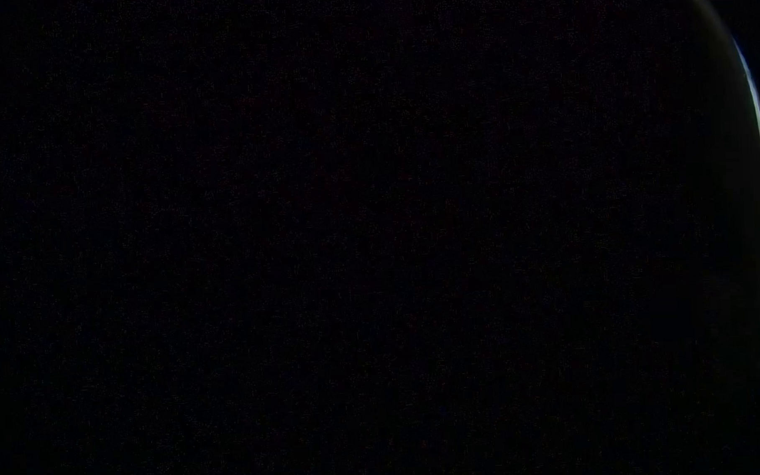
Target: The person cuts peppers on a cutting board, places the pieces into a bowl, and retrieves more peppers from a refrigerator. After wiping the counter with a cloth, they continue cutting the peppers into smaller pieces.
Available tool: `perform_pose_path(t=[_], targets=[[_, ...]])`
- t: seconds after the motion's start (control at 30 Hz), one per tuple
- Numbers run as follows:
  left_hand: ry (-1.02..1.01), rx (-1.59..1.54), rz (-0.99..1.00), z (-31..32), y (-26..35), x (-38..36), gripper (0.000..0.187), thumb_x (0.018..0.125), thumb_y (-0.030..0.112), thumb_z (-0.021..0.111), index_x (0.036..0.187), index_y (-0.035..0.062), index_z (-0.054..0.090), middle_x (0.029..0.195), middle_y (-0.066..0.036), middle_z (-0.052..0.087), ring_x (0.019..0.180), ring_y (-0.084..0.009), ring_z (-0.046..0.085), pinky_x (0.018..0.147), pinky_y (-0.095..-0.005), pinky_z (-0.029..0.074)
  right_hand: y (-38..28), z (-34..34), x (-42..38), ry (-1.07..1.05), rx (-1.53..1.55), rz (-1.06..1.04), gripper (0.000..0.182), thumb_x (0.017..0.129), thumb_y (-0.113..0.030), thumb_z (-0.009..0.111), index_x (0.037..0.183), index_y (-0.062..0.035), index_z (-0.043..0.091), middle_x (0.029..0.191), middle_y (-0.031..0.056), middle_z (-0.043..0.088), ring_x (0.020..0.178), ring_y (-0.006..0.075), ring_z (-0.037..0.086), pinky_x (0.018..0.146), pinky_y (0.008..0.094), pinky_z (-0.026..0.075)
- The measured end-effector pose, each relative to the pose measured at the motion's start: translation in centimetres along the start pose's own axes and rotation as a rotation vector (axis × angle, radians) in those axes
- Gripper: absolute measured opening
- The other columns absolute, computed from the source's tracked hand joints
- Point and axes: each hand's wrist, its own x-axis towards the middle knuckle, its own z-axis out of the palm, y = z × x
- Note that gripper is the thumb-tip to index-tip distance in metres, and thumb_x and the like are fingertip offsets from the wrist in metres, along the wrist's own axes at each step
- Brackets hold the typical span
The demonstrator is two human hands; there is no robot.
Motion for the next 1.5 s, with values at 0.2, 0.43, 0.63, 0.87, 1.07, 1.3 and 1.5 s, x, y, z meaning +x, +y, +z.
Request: perform_pose_path(t=[0.2,0.43,0.63,0.87,1.07,1.3,1.5], targets=[[0.045,0.097,-0.024,-1.2,0.0,-2.6,0.058,0.075,0.030,0.076,0.123,0.0005,0.062,0.142,-0.023,0.049,0.112,-0.0402,0.066,0.089,-0.0487,0.058,-1.1,-3.4,-0.7,-0.002,0.035,-0.022,0.025,0.081,-0.033,0.070,0.079,-0.0093,0.078,0.073,0.0126,0.071,0.064,0.0251,0.064,0.059,0.0402,0.050],[0.065,-0.058,-0.030,-0.1,-0.4,-2.8,0.057,0.074,0.022,0.075,0.124,0.0002,0.058,0.148,-0.024,0.041,0.107,-0.0426,0.068,0.082,-0.0469,0.061,7.1,4.3,-22.0,0.500,0.393,0.287,0.034,0.078,-0.038,0.071,0.071,-0.0054,0.072,0.064,0.0125,0.063,0.058,0.0231,0.059,0.056,0.0416,0.046],[0.056,-0.789,-0.213,-6.2,1.4,-6.4,0.048,0.070,-0.004,0.064,0.118,0.0022,0.060,0.084,-0.007,0.061,0.064,-0.0162,0.062,0.050,-0.0303,0.050,11.4,20.0,-47.2,0.921,1.344,0.468,0.025,0.092,-0.027,0.073,0.079,-0.0067,0.068,0.063,-0.0008,0.057,0.053,0.0092,0.049,0.050,0.0287,0.038],[0.273,-1.339,-0.303,-16.0,10.2,-18.2,0.059,0.088,0.015,0.069,0.142,0.0046,0.049,0.103,-0.005,0.069,0.072,-0.0113,0.060,0.062,-0.0288,0.052,14.1,29.9,-69.9,1.518,1.769,0.331,0.038,0.082,-0.018,0.073,0.115,-0.0003,0.066,0.085,0.0059,0.067,0.061,0.0104,0.054,0.056,0.0237,0.043],[-0.180,-1.659,0.211,-15.9,33.4,-16.9,0.078,0.079,0.020,0.075,0.148,0.0099,0.041,0.132,-0.014,0.055,0.104,-0.0345,0.061,0.075,-0.0443,0.061,22.3,21.4,-78.6,1.563,1.428,0.430,0.035,0.093,-0.028,0.075,0.116,-0.0029,0.065,0.080,-0.0018,0.057,0.062,0.0060,0.047,0.055,0.0228,0.037],[-1.036,-1.919,0.588,-10.9,69.4,-0.6,0.067,0.071,0.012,0.082,0.127,0.0130,0.044,0.158,-0.015,0.035,0.128,-0.0523,0.053,0.079,-0.0533,0.062,38.8,8.7,-85.3,1.561,1.228,0.662,0.041,0.097,-0.043,0.073,0.106,-0.0041,0.067,0.074,-0.0019,0.057,0.065,0.0067,0.052,0.055,0.0256,0.041],[-1.309,-1.874,0.495,-10.7,94.7,12.1,0.063,0.064,0.013,0.081,0.117,0.0116,0.047,0.155,-0.022,0.038,0.127,-0.0559,0.054,0.079,-0.0565,0.062,44.3,7.6,-98.5,1.820,1.252,0.887,0.038,0.091,-0.033,0.079,0.112,-0.0041,0.065,0.079,0.0013,0.061,0.068,0.0088,0.057,0.059,0.0273,0.048]])
